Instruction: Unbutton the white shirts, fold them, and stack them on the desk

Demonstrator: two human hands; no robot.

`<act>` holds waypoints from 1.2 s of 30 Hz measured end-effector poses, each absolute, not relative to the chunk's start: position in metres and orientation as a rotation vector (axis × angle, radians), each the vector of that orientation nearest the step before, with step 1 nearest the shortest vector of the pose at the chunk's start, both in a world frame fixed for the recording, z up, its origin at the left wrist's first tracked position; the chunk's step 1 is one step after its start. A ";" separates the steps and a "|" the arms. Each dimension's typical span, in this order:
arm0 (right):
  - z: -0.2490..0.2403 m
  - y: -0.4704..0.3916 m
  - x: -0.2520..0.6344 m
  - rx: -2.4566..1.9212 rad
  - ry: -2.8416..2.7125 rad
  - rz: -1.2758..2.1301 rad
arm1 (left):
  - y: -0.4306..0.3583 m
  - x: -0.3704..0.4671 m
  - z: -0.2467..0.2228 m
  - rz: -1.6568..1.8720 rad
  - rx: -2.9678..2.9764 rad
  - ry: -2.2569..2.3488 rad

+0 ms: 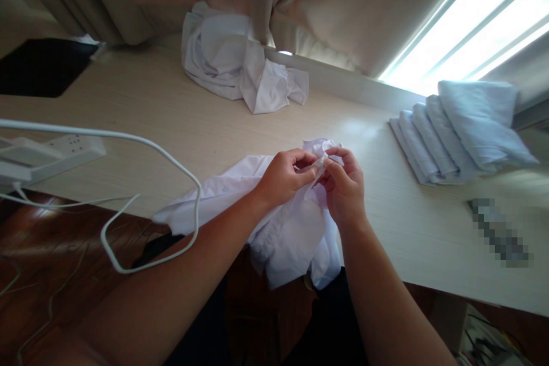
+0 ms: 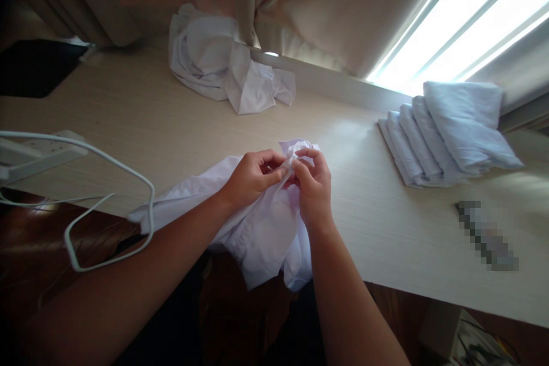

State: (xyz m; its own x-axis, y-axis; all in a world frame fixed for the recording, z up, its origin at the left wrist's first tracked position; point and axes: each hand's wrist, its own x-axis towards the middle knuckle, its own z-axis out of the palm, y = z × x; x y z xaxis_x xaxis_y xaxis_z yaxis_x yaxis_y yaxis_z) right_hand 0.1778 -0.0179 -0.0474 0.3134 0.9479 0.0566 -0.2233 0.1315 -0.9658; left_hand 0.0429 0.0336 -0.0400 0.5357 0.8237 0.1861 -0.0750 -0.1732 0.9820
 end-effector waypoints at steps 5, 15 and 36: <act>-0.048 -0.018 0.178 -1.074 -0.850 1.022 | 0.034 0.043 -0.041 0.907 1.550 0.659; -0.050 -0.017 0.180 -1.061 -0.846 1.036 | 0.035 0.044 -0.040 0.902 1.544 0.665; -0.049 -0.017 0.179 -1.062 -0.846 1.037 | 0.035 0.044 -0.041 0.893 1.557 0.668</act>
State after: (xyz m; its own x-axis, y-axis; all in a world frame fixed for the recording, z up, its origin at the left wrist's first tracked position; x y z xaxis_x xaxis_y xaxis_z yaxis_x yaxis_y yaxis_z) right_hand 0.1790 -0.0172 -0.0495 0.3020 0.9514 0.0608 -0.2513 0.1410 -0.9576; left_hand 0.0436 0.0350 -0.0412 0.5467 0.8181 0.1786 -0.0591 -0.1750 0.9828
